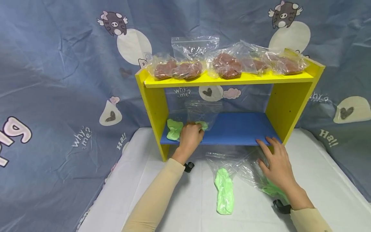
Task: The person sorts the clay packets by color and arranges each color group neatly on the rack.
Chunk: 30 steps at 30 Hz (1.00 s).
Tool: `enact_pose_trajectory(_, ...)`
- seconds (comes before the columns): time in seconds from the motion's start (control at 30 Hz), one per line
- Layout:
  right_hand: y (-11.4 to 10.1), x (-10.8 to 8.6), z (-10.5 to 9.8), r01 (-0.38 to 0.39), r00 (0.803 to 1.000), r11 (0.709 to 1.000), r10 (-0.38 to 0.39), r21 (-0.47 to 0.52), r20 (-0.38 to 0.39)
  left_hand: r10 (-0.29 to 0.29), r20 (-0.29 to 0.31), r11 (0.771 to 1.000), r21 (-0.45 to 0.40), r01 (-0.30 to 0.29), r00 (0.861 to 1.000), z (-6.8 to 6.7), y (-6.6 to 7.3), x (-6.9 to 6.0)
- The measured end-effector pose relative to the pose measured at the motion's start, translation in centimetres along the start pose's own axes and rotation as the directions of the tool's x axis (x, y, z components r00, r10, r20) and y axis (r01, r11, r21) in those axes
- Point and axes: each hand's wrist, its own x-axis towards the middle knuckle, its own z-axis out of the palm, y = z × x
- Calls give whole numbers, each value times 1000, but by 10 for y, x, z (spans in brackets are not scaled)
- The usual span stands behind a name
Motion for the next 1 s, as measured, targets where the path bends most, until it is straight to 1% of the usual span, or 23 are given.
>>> enact_pose_trajectory(0.13, -2, -2, 3, -5, 1000, 1000, 4, 8, 3, -6, 4, 1000, -20, 6, 1000, -3, 1, -5)
enact_pose_trajectory(0.2, -1, -3, 3, -7, 1000, 1000, 7, 11, 5, -1, -10, 1000, -29, 1, 1000, -7, 3, -8)
enact_pose_trajectory(0.27, -1, -3, 2, -9, 1000, 1000, 9, 10, 8, 19, -34, 999, -35, -20, 999, -12, 7, -11)
enact_pose_trajectory(0.33, 0, -3, 1, -9, 1000, 1000, 9, 5, 10, 41, -71, 999, -33, -44, 997, -19, 12, -14)
enact_pose_trajectory(0.4, 0, -2, 0, -8, 1000, 1000, 8, 3, 10, 72, -107, 997, -29, -76, 992, -25, 17, -18)
enact_pose_trajectory(0.5, 1, 0, 0, -4, 1000, 1000, 4, 1, 9, 104, -144, 993, -34, -110, 984, -33, 26, -27)
enact_pose_trajectory(0.67, 3, 0, 1, -1, 1000, 1000, 1, 1, 3, 136, -167, 986, -72, -150, 977, -39, 36, -43)
enact_pose_trajectory(0.73, 3, 0, 1, -3, 1000, 1000, 3, 4, 4, 131, -150, 985, -93, -146, 980, -40, 40, -51)
enact_pose_trajectory(0.8, 2, 0, 1, -7, 1000, 1000, 7, 5, 4, 107, -112, 984, -133, -122, 988, -41, 45, -60)
enact_pose_trajectory(0.87, 2, -1, 1, -8, 1000, 1000, 8, 7, 2, 79, -54, 981, -173, -87, 995, -40, 51, -71)
enact_pose_trajectory(0.9, 2, -1, 1, -8, 1000, 1000, 8, 8, 2, 66, -15, 979, -193, -68, 998, -39, 56, -78)
enact_pose_trajectory(0.93, 2, -1, 1, -7, 1000, 1000, 7, 7, 0, 58, 24, 975, -215, -52, 998, -38, 61, -84)
enact_pose_trajectory(1.0, 2, -1, 1, -7, 1000, 1000, 7, 5, -1, 59, 101, 969, -247, -32, 993, -34, 71, -99)
